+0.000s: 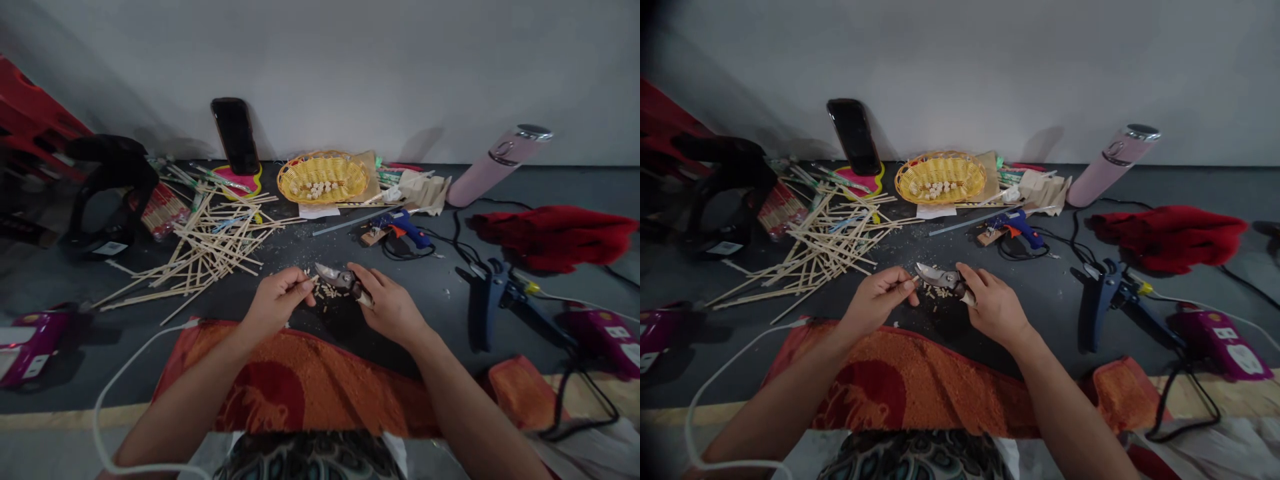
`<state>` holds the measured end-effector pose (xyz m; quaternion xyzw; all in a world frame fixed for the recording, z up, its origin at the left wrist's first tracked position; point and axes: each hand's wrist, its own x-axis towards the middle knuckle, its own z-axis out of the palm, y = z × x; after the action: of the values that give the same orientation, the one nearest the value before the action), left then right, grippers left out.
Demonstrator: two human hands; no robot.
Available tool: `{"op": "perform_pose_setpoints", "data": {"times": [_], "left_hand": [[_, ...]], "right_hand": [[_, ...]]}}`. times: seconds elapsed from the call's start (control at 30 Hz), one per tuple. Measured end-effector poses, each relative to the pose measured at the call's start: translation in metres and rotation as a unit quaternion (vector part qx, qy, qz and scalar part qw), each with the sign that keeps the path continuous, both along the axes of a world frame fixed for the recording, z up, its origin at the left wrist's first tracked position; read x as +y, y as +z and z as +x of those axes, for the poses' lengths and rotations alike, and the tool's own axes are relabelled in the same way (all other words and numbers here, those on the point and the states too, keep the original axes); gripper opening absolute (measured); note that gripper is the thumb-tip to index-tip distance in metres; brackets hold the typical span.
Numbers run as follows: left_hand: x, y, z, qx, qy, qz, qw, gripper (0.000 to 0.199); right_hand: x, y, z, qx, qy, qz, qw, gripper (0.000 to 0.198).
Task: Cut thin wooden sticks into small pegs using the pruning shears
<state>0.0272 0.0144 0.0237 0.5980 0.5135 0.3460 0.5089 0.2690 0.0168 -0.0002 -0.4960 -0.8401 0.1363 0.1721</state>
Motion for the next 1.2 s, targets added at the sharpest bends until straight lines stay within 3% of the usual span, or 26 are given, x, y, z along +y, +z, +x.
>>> {"op": "perform_pose_setpoints", "data": {"times": [0.2,0.43,0.63,0.77,0.83,0.9,0.97,1.07,1.2], "left_hand": [[0.002,0.003,-0.007,-0.151,-0.063,-0.180,0.970,0.027],[0.004,0.009,-0.013,-0.206,-0.106,-0.278,0.932,0.028],[0.006,0.007,-0.010,-0.173,-0.083,-0.233,0.953,0.030],[0.005,-0.001,-0.002,-0.058,-0.022,-0.083,0.995,0.027],[0.004,-0.003,0.001,0.014,0.018,-0.004,1.000,0.023],[0.002,-0.004,0.002,0.050,0.039,0.028,0.998,0.021],[0.001,-0.004,0.002,0.037,0.030,0.013,0.999,0.024],[0.002,-0.002,-0.002,-0.048,0.002,-0.066,0.997,0.027],[0.004,0.000,-0.007,-0.158,-0.030,-0.185,0.970,0.027]], "right_hand": [[0.002,0.002,0.004,0.016,0.036,-0.021,0.999,0.069],[0.000,0.003,0.003,0.028,0.054,-0.020,0.998,0.066],[-0.004,0.005,-0.002,-0.014,0.001,-0.007,1.000,0.054],[-0.003,0.003,-0.002,-0.037,-0.017,-0.016,0.999,0.057],[-0.002,0.001,-0.001,-0.037,-0.021,-0.017,0.999,0.057],[-0.001,0.000,0.000,-0.030,-0.021,-0.015,0.999,0.056],[0.000,-0.001,0.001,-0.017,-0.009,-0.013,1.000,0.057],[0.001,0.000,0.003,0.001,0.020,-0.024,1.000,0.059],[0.001,0.001,0.005,0.010,0.037,-0.036,0.999,0.061]]}}
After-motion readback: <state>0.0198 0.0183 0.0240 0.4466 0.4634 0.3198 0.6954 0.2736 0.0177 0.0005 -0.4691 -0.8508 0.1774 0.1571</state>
